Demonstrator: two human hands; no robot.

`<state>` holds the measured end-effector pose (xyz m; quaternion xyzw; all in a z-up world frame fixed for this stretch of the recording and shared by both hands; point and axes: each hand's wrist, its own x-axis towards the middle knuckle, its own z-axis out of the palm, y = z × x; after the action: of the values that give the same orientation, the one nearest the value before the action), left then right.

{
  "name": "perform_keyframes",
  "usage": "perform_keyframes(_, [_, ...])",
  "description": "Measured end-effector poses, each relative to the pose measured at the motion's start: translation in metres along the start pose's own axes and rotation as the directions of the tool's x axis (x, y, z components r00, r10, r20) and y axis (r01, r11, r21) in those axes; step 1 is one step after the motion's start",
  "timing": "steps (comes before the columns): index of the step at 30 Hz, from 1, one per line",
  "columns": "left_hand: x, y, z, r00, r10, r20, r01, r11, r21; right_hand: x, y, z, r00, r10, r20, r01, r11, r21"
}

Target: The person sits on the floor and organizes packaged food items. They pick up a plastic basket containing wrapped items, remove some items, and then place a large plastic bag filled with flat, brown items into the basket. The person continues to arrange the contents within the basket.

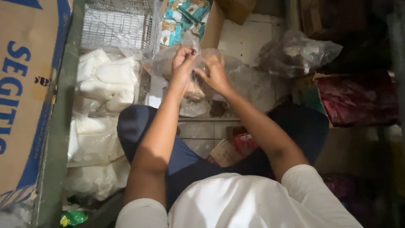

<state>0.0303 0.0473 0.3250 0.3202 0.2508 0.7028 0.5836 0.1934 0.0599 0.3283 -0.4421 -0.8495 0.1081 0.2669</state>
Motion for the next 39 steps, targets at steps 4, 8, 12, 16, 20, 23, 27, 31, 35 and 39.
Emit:
perform_keyframes(4, [0.009, 0.002, -0.008, 0.983, 0.157, 0.099, -0.185, 0.872, 0.453, 0.013, 0.028, 0.026, 0.980, 0.192, -0.052, -0.150, 0.883, 0.445])
perform_keyframes(8, [0.019, 0.016, -0.026, 0.887, 0.456, 0.067, -0.201, 0.251, 0.947, 0.033, 0.059, 0.026, 0.924, 0.382, 0.024, -0.268, 0.602, 0.752])
perform_keyframes(12, [0.018, 0.016, -0.023, 0.744, 0.595, -0.306, 0.126, 0.325, 0.937, 0.053, 0.064, -0.012, 0.893, 0.447, 0.046, -0.269, 0.448, 0.853])
perform_keyframes(16, [0.019, 0.003, -0.014, 0.738, 0.349, -0.578, 0.142, 0.757, 0.638, 0.083, 0.051, -0.067, 0.820, 0.549, 0.162, -0.368, 0.287, 0.884])
perform_keyframes(20, [0.022, -0.028, -0.012, 0.801, -0.071, -0.594, 0.154, 0.984, 0.090, 0.108, 0.045, -0.106, 0.812, 0.511, 0.281, -0.373, 0.084, 0.924])
perform_keyframes(23, [0.019, -0.056, -0.013, 0.945, -0.142, -0.295, 0.110, 0.986, -0.122, 0.122, 0.038, -0.118, 0.828, 0.456, 0.325, -0.378, 0.026, 0.926])
perform_keyframes(27, [0.012, -0.078, -0.023, 0.964, -0.231, -0.135, 0.183, 0.938, -0.296, 0.127, 0.025, -0.123, 0.744, 0.557, 0.370, -0.582, 0.267, 0.768])
perform_keyframes(31, [0.013, -0.070, -0.023, 0.967, -0.217, -0.136, 0.136, 0.885, -0.445, 0.132, 0.002, -0.109, 0.840, 0.428, 0.333, -0.494, 0.351, 0.796])
perform_keyframes(35, [0.009, -0.047, -0.006, 0.935, -0.268, -0.232, 0.112, 0.844, -0.524, 0.123, -0.025, -0.085, 0.991, 0.090, 0.100, -0.133, 0.766, 0.629])
perform_keyframes(39, [-0.001, -0.027, 0.005, 0.836, -0.459, -0.300, 0.224, 0.786, -0.577, 0.115, -0.063, -0.074, 0.995, 0.003, 0.098, -0.041, 0.922, 0.384])
